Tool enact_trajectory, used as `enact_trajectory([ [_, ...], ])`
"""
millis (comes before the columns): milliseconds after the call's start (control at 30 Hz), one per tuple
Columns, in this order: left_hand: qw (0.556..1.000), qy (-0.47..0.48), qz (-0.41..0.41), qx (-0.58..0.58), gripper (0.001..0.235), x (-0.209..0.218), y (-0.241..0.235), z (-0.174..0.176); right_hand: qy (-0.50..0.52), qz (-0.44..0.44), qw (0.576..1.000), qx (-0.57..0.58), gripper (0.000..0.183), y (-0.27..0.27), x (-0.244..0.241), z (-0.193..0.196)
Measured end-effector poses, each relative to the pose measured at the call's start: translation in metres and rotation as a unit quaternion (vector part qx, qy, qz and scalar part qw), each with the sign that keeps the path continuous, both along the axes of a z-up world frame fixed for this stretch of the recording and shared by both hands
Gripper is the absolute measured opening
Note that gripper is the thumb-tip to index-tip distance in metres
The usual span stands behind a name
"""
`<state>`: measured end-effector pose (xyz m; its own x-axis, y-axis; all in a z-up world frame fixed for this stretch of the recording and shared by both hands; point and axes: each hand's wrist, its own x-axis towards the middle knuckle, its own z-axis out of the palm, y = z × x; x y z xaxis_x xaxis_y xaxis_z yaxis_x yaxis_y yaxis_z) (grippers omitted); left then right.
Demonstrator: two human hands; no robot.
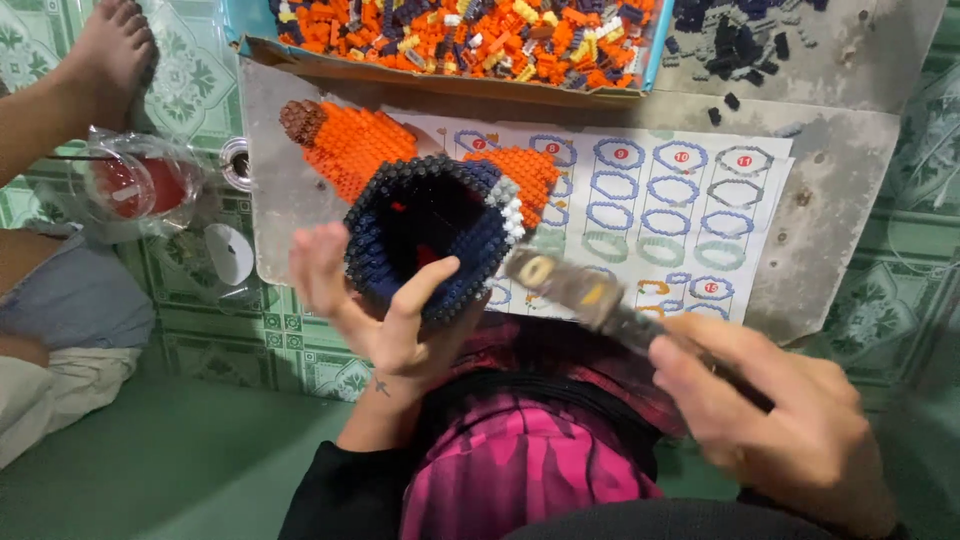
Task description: The person assembles a corn-shaped model made of small plastic beads. They attach a black ring to the top of a blue and orange structure, then use a hammer to tap the beads into place to secure the connection.
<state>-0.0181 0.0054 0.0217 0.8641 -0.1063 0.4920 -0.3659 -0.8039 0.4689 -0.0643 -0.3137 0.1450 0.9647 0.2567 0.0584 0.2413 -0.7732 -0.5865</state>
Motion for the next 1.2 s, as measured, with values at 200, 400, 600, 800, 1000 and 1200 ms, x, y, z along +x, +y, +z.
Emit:
enact_trajectory([
  [200,0.998,-0.012,-0.021,-0.059,0.025,0.014,-0.017,0.018,-0.006,0.13,0.991,-0.031,0.053,0.006,0.022,0.011],
  [400,0.995,0.039,-0.029,-0.092,0.029,0.012,-0.015,0.018,-0.049,0.129,0.99,-0.036,0.042,0.003,0.015,0.005],
  [600,0.994,0.033,-0.038,-0.1,0.026,0.014,-0.014,0.015,-0.031,0.131,0.991,-0.022,0.043,0.0,0.011,-0.001],
  [800,0.995,0.005,-0.029,-0.094,0.033,0.017,-0.015,0.014,-0.027,0.065,0.994,-0.078,0.042,0.007,0.015,-0.001],
  [1000,0.995,0.016,-0.031,-0.091,0.032,0.015,-0.015,0.015,-0.031,0.076,0.992,-0.095,0.042,0.006,0.018,-0.004],
  [1200,0.995,0.015,-0.03,-0.098,0.031,0.016,-0.015,0.015,-0.076,0.064,0.995,0.017,0.043,0.0,0.014,-0.02],
])
